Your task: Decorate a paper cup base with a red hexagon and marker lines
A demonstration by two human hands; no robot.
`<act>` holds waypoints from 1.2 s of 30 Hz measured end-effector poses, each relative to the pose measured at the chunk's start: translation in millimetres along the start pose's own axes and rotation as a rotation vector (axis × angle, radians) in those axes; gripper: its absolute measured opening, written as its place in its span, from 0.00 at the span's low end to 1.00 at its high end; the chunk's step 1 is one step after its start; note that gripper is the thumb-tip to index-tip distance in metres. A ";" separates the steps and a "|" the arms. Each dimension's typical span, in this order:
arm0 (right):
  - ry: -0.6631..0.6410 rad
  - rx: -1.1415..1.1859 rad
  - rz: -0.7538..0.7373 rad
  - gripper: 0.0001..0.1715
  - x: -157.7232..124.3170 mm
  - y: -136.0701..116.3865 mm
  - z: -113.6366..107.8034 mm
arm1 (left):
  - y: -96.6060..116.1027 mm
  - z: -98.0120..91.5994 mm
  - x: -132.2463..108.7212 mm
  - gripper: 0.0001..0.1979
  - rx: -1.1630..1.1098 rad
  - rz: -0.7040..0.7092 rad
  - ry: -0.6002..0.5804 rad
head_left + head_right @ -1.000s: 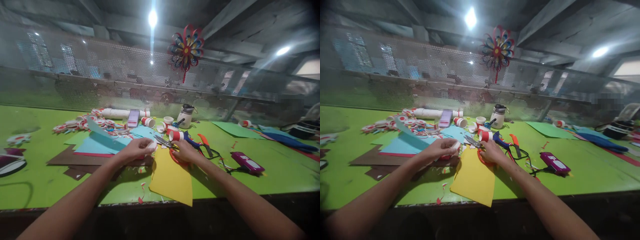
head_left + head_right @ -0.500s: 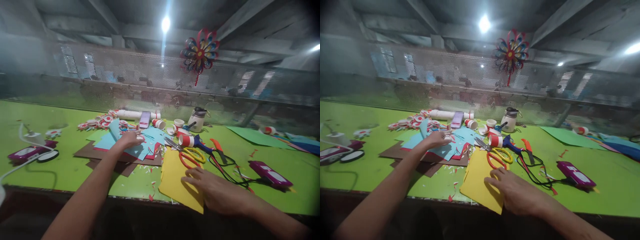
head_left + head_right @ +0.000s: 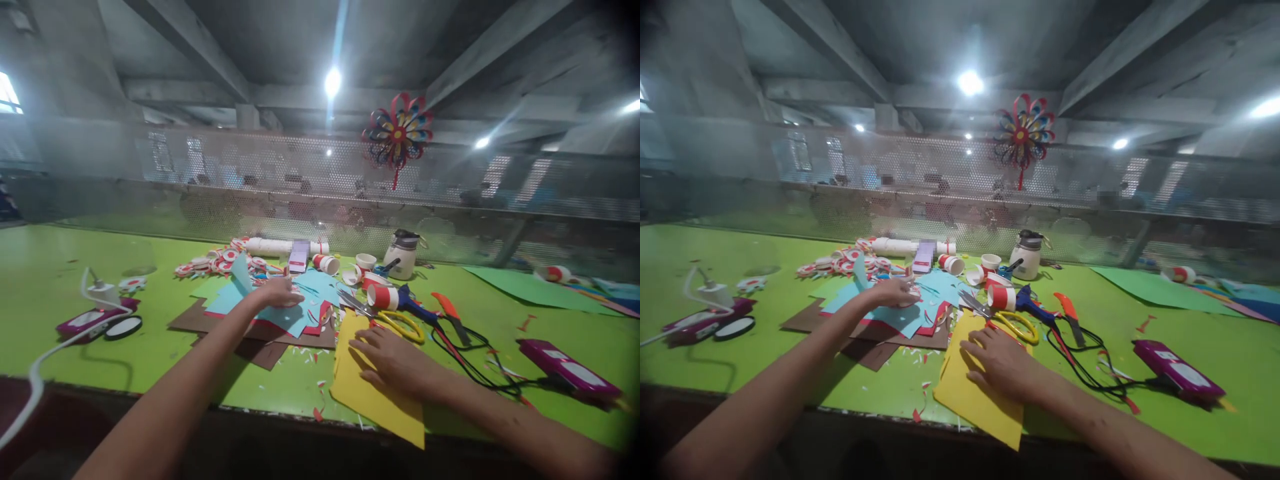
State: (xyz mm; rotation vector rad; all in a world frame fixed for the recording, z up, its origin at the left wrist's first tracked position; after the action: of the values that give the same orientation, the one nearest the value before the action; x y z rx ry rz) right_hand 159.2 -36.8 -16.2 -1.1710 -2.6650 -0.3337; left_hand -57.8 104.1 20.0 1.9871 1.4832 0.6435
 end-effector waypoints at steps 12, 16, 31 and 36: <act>-0.146 0.017 0.138 0.42 -46.0 -26.0 29.8 | -21.7 36.7 -22.7 0.22 -0.556 -0.103 -0.205; -0.076 -0.035 -0.010 0.50 -58.1 -43.2 28.7 | -35.9 36.8 -31.7 0.25 -0.791 -0.205 -0.212; 0.242 0.365 0.224 0.19 -69.4 -15.2 2.6 | -63.7 12.5 -41.4 0.09 -1.452 -0.331 0.274; 0.577 0.654 0.913 0.23 -63.6 50.8 -53.3 | -91.0 0.8 -55.5 0.09 -1.460 -0.424 0.427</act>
State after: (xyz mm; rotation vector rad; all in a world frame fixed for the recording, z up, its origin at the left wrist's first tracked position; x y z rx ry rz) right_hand 244.4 -63.0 22.8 -1.5580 -1.3702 0.2978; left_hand -134.7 70.7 -45.7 0.4204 0.9838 1.4252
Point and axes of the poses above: each hand's wrist, its own x-axis towards the middle knuckle, its own z-axis out of the palm, y = z × x, the point moved 6 cm from there along x, towards the middle knuckle, and after that the axes turned 3 degrees about -x, right-handed, at the moved point
